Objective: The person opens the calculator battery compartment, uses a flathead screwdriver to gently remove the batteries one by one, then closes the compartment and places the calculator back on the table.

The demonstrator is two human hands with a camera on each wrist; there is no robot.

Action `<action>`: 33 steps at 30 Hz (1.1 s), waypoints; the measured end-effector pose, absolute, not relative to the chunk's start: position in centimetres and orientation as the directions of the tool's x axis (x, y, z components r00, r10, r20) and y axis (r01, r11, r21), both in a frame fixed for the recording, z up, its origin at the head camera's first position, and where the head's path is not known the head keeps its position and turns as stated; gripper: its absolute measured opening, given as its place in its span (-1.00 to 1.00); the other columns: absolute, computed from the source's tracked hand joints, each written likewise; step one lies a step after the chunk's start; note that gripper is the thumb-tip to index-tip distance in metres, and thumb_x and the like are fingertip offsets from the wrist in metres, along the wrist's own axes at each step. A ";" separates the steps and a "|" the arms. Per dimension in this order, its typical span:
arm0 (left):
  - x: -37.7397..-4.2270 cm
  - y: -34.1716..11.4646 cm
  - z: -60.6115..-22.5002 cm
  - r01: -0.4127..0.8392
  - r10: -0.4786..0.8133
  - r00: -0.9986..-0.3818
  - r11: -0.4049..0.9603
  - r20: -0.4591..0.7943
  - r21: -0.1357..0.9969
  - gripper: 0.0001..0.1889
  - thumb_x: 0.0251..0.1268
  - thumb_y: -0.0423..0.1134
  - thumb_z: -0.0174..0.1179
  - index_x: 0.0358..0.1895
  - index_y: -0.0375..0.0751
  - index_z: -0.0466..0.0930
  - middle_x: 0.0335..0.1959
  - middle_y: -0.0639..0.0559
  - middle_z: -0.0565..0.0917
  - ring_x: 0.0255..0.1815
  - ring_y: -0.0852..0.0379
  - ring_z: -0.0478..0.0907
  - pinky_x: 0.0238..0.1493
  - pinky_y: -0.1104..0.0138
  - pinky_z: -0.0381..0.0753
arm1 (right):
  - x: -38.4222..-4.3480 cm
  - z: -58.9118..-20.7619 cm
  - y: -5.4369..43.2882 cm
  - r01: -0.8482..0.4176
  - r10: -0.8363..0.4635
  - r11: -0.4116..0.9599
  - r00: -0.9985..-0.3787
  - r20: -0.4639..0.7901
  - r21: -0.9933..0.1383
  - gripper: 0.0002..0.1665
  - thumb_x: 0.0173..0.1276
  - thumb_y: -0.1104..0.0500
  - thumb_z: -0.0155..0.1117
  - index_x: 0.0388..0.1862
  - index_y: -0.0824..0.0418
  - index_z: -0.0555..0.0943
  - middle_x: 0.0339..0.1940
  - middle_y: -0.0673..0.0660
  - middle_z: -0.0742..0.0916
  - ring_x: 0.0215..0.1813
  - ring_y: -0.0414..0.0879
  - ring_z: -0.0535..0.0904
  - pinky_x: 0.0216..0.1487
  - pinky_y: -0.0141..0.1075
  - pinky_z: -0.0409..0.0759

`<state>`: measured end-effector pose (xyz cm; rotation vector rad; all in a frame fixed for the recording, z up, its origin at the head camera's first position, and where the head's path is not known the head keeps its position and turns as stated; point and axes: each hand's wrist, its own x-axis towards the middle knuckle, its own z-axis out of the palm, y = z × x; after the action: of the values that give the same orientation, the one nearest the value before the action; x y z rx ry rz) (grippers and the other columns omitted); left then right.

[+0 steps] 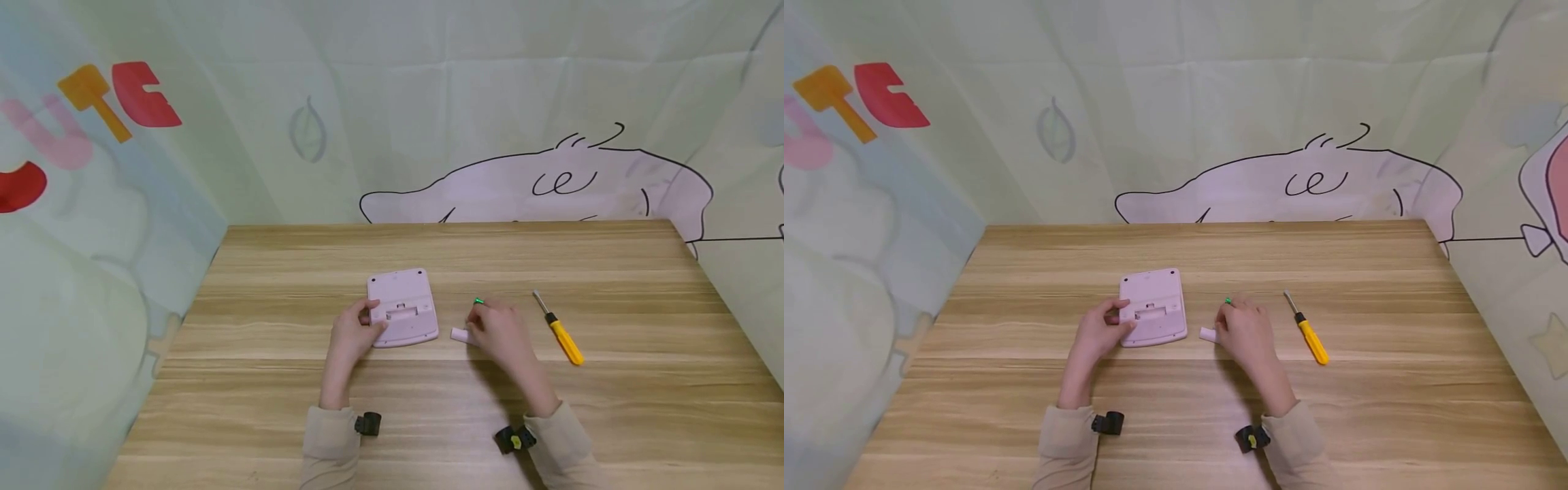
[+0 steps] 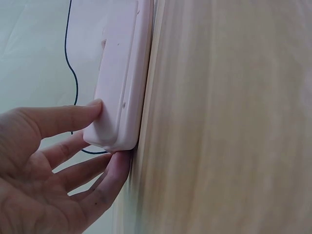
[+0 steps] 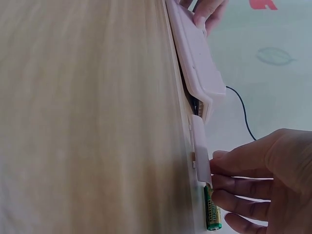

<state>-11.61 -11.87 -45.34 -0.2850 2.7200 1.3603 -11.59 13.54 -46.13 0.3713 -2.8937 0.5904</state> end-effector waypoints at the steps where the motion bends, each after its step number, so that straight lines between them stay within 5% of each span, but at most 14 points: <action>1: -11.6 -11.9 -45.3 -0.207 -0.128 -0.978 0.584 -0.163 0.785 -0.57 0.07 -0.33 0.33 0.09 -0.21 0.59 -0.07 -0.23 0.66 -0.10 -0.04 0.59 -0.14 0.23 0.60 | -11.6 -46.2 13.5 -0.271 -0.207 0.891 -0.957 0.203 -0.366 -0.93 0.08 0.21 0.44 -0.48 0.14 0.68 -0.46 0.06 0.69 -0.29 0.01 0.59 -0.15 0.00 0.51; 16: -11.6 -11.8 -45.4 -0.202 -0.128 -0.979 0.584 -0.157 0.786 -0.58 0.07 -0.35 0.33 0.08 -0.22 0.59 -0.07 -0.24 0.66 -0.11 -0.04 0.60 -0.16 0.24 0.61 | -11.7 -46.2 13.4 -0.234 -0.198 0.895 -0.971 0.132 -0.380 -0.93 0.12 0.21 0.43 -0.46 0.16 0.68 -0.45 0.05 0.70 -0.29 -0.01 0.56 -0.12 -0.03 0.48; 33: -11.7 -11.9 -45.4 -0.210 -0.127 -0.978 0.575 -0.167 0.791 -0.57 0.07 -0.35 0.33 0.09 -0.21 0.59 -0.07 -0.23 0.66 -0.11 -0.03 0.60 -0.17 0.25 0.61 | -11.8 -46.3 13.3 -0.290 -0.232 0.889 -0.953 0.197 -0.355 -0.93 0.11 0.26 0.40 -0.49 0.16 0.64 -0.48 0.06 0.70 -0.31 0.03 0.61 -0.21 -0.02 0.51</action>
<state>-11.67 -11.90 -45.36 -0.2898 2.7051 1.3774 -11.75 13.33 -46.27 0.4039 -2.9067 0.5814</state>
